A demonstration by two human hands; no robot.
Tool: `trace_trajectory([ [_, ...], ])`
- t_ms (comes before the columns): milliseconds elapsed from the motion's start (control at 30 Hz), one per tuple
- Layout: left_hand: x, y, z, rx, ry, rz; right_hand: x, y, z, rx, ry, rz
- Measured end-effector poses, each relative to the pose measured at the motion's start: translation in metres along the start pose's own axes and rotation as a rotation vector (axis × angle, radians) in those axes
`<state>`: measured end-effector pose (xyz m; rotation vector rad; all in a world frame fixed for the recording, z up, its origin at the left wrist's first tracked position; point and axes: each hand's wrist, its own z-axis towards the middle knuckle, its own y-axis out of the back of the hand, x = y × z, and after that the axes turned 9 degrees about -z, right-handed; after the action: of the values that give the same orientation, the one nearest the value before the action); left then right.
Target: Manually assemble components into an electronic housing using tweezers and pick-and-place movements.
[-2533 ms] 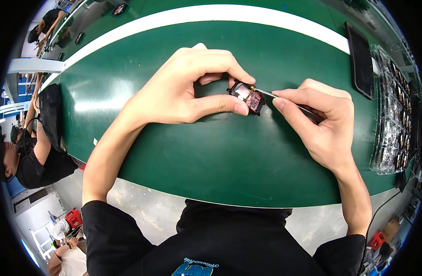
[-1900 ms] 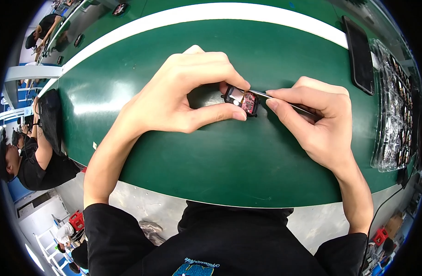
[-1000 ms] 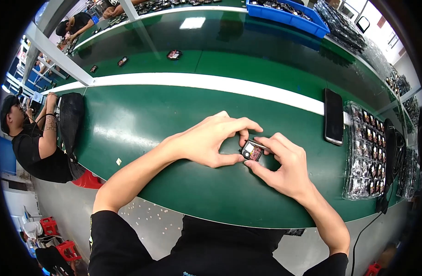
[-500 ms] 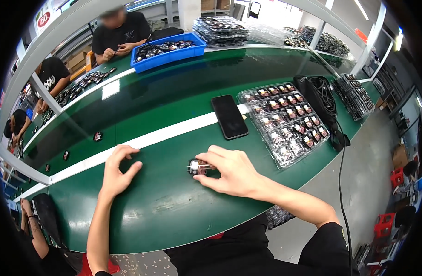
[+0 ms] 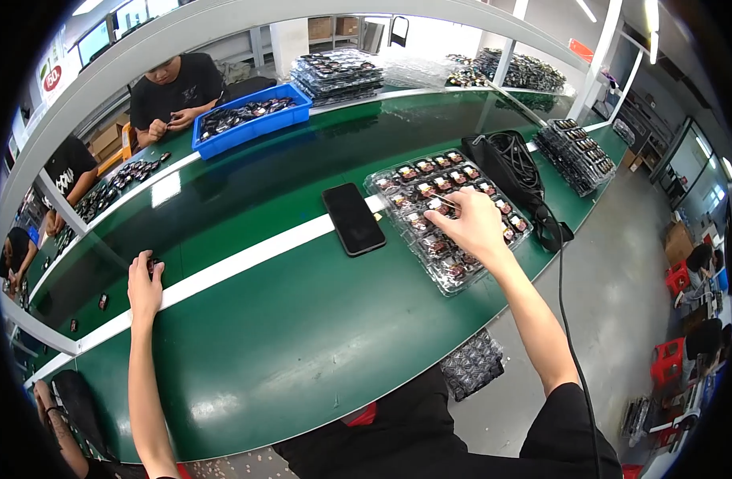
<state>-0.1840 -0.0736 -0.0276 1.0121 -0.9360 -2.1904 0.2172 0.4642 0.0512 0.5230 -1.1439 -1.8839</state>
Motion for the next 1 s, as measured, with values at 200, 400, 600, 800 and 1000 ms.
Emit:
trace_trajectory([
  [200, -0.013, 0.002, -0.014, 0.070, -0.088, -0.137, 0.016, -0.011, 0.001, -0.110, 0.007, 0.060],
  [400, -0.154, 0.027, -0.079, 0.370, -0.232, -0.433, 0.060, 0.011, 0.002, -0.070, 0.105, 0.364],
  [600, -0.208, 0.021, -0.105, 0.371, -0.415, -0.436, 0.152, -0.004, -0.017, 0.262, 0.337, 0.937],
  [800, -0.191, 0.009, -0.112, 0.391, -0.372, -0.473, 0.215, -0.038, -0.036, 0.304, 0.449, 1.124],
  [1000, -0.180, 0.016, -0.109, 0.439, -0.339, -0.460, 0.218, -0.057, -0.055, 0.562, 0.225, 1.166],
])
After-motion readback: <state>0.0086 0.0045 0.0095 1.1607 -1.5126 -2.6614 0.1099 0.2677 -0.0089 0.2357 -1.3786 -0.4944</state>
